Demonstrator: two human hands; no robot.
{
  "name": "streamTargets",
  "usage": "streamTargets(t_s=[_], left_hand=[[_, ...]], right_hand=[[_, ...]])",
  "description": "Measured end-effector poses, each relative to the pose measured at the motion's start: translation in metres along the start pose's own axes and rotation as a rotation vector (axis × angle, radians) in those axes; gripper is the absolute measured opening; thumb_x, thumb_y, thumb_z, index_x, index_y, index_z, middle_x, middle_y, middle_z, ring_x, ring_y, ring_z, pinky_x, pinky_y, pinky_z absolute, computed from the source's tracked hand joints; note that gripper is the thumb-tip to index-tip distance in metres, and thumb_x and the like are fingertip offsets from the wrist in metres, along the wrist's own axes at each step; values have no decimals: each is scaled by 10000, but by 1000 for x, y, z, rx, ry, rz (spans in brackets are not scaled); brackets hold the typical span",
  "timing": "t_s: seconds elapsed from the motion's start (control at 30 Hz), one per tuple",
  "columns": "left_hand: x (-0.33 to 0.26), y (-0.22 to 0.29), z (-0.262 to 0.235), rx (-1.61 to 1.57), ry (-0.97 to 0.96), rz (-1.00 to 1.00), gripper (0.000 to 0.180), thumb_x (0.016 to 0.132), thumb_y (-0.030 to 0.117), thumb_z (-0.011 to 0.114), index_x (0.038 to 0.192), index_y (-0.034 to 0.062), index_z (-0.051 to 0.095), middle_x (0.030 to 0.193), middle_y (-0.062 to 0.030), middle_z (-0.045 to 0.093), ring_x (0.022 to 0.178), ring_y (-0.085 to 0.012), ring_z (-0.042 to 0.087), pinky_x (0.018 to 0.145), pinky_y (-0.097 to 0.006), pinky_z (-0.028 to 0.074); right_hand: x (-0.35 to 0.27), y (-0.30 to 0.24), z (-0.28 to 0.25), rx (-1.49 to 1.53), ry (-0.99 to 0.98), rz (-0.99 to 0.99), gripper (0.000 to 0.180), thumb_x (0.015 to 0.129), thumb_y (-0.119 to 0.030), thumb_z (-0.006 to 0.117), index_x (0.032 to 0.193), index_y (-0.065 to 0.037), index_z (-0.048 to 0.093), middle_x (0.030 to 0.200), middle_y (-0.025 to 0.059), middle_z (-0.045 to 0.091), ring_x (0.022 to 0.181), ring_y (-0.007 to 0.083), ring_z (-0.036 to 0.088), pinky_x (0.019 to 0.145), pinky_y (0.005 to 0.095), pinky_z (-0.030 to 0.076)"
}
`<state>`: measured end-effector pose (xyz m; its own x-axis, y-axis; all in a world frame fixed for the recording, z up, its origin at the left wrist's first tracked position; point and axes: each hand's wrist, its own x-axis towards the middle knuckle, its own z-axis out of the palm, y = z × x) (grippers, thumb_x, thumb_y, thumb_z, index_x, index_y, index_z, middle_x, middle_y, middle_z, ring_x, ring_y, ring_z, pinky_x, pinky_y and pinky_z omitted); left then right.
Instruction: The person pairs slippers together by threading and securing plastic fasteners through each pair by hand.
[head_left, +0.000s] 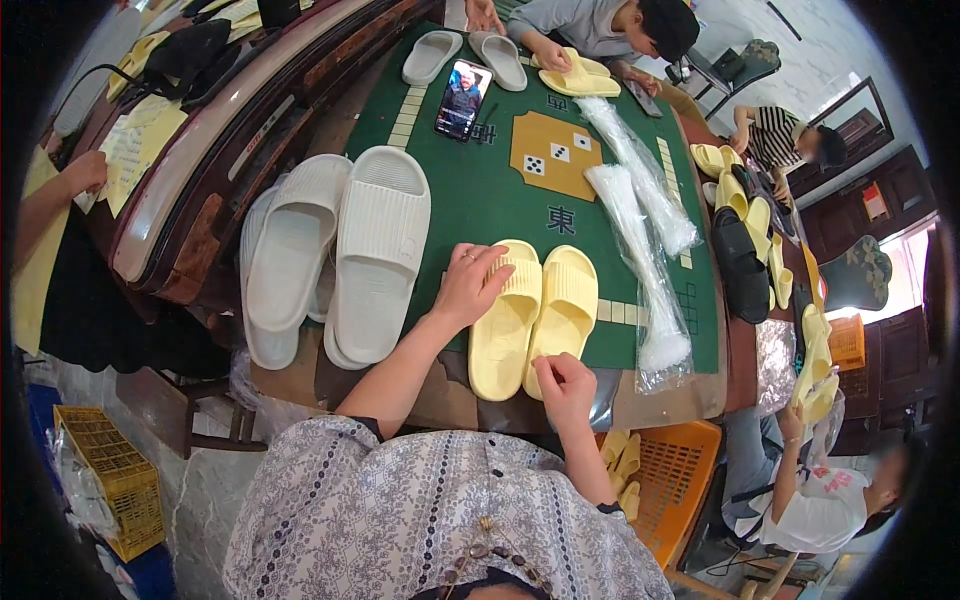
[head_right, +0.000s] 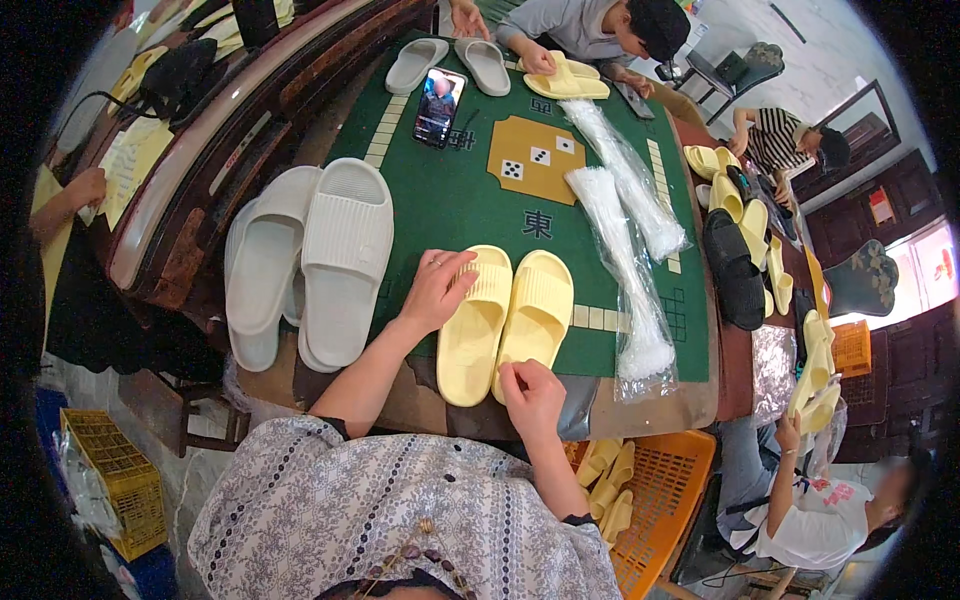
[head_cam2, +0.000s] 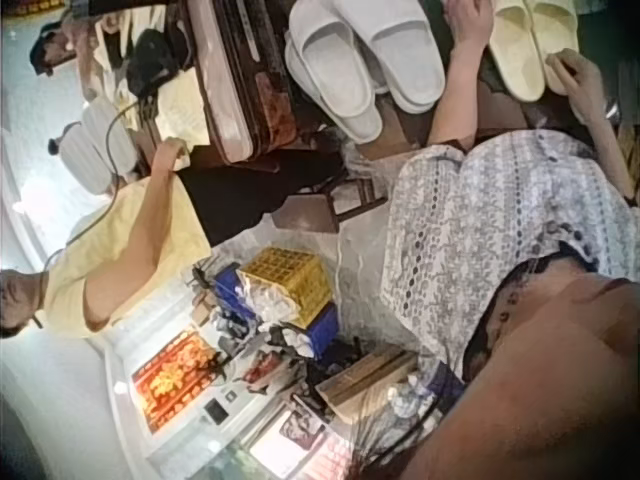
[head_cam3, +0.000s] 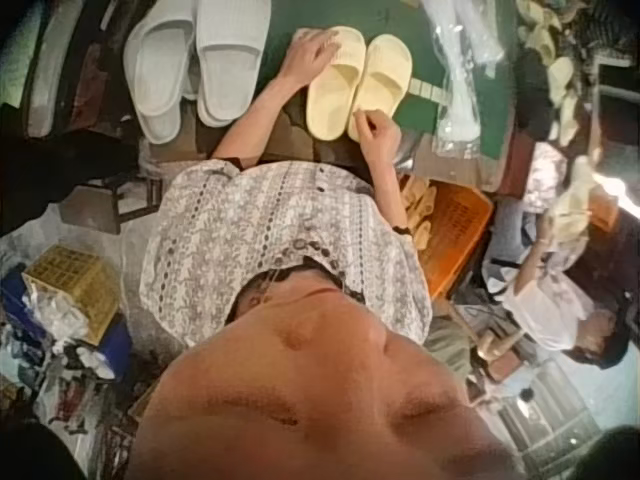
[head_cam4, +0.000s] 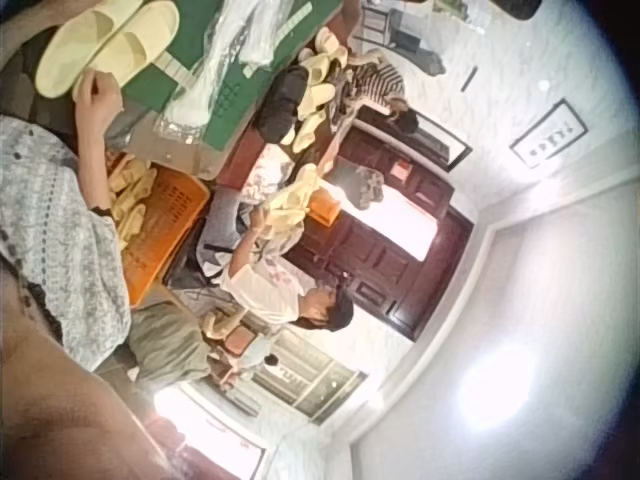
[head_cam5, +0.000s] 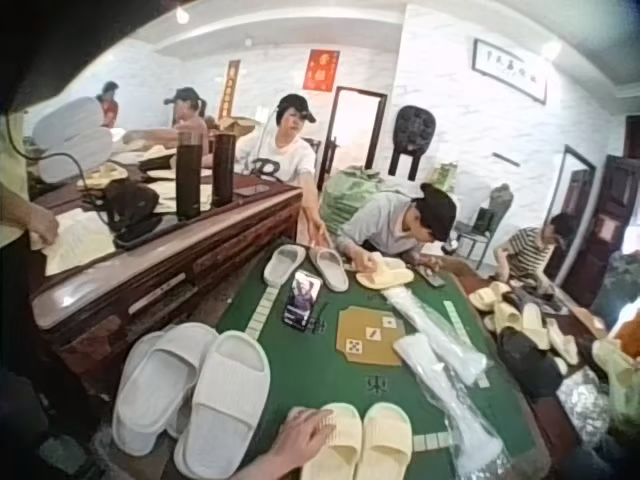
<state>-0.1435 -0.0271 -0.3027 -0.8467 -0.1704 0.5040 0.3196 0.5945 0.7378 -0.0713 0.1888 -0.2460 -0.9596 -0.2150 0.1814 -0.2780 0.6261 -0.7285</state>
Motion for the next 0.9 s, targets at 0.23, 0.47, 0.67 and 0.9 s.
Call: streamTargets(t_s=[0.23, 0.47, 0.67, 0.9], left_hand=[[0, 17, -11, -12, -189, -198, 335, 848, 307, 636, 1089, 73, 653, 741, -91, 625, 773, -254, 518, 740, -361, 433], [-6, 8, 4, -112, -119, -218, 265, 836, 232, 656, 1065, 106, 700, 770, -48, 661, 797, -210, 533, 757, -318, 467], [-9, 9, 12, -184, 19, -270, 269, 793, 161, 696, 1055, 100, 693, 895, -6, 710, 883, -213, 525, 831, -329, 450], [-6, 18, 10, -104, 106, -284, 227, 795, 119, 684, 1022, 109, 686, 860, -5, 685, 895, -225, 530, 824, -337, 447]], right_hand=[[24, -6, 35, -150, 135, -141, 209, 819, -225, 687, 733, -36, 705, 599, 125, 614, 487, 260, 585, 477, 354, 442], [31, -13, 49, -408, 57, -204, 208, 864, -242, 623, 746, -77, 669, 607, 125, 613, 531, 309, 607, 490, 407, 462], [22, -7, 32, -59, -53, -14, 186, 871, -220, 646, 909, -52, 715, 637, 106, 654, 552, 206, 655, 518, 320, 492], [-3, 43, -56, 185, -147, 265, 164, 887, -94, 615, 981, 8, 702, 723, 57, 671, 630, 79, 604, 579, 231, 477]])
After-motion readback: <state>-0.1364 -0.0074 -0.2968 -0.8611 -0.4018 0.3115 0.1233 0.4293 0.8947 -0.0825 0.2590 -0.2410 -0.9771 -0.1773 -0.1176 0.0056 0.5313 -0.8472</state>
